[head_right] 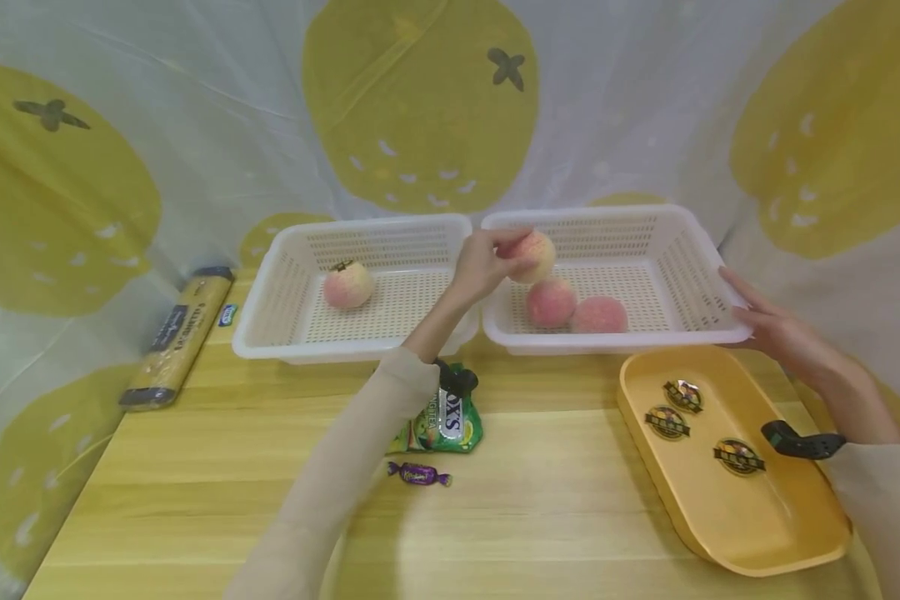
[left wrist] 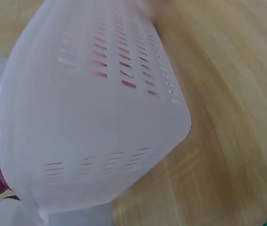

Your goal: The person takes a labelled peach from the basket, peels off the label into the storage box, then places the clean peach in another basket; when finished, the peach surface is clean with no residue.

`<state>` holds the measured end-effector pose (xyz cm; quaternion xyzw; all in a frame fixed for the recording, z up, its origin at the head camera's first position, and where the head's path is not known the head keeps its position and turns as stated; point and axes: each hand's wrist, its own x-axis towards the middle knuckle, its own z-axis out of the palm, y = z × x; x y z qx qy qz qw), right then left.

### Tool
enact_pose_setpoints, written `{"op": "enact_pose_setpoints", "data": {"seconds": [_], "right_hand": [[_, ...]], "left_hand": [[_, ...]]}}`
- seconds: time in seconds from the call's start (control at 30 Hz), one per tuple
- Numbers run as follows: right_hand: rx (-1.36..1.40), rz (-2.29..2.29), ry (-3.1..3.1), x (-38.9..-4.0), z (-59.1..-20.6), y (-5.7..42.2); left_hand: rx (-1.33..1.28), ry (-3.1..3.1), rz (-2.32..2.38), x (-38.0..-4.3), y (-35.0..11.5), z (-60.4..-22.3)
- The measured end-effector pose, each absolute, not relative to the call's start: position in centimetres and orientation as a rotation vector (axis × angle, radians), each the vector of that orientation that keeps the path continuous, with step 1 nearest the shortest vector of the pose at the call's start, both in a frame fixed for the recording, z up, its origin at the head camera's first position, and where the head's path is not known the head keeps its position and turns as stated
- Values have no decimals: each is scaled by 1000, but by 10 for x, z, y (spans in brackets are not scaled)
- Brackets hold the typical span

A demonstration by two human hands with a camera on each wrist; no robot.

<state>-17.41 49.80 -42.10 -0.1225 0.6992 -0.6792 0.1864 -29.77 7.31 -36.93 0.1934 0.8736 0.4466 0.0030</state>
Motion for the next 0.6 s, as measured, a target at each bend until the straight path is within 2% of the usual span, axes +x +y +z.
{"op": "enact_pose_setpoints", "data": {"seconds": [0.27, 0.6], "right_hand": [[-219, -1732, 2198, -175, -416, 491], [-271, -1689, 2228, -173, -417, 494]], "left_hand": [[553, 2927, 1002, -303, 78, -376], [641, 2891, 921, -305, 73, -378]]}}
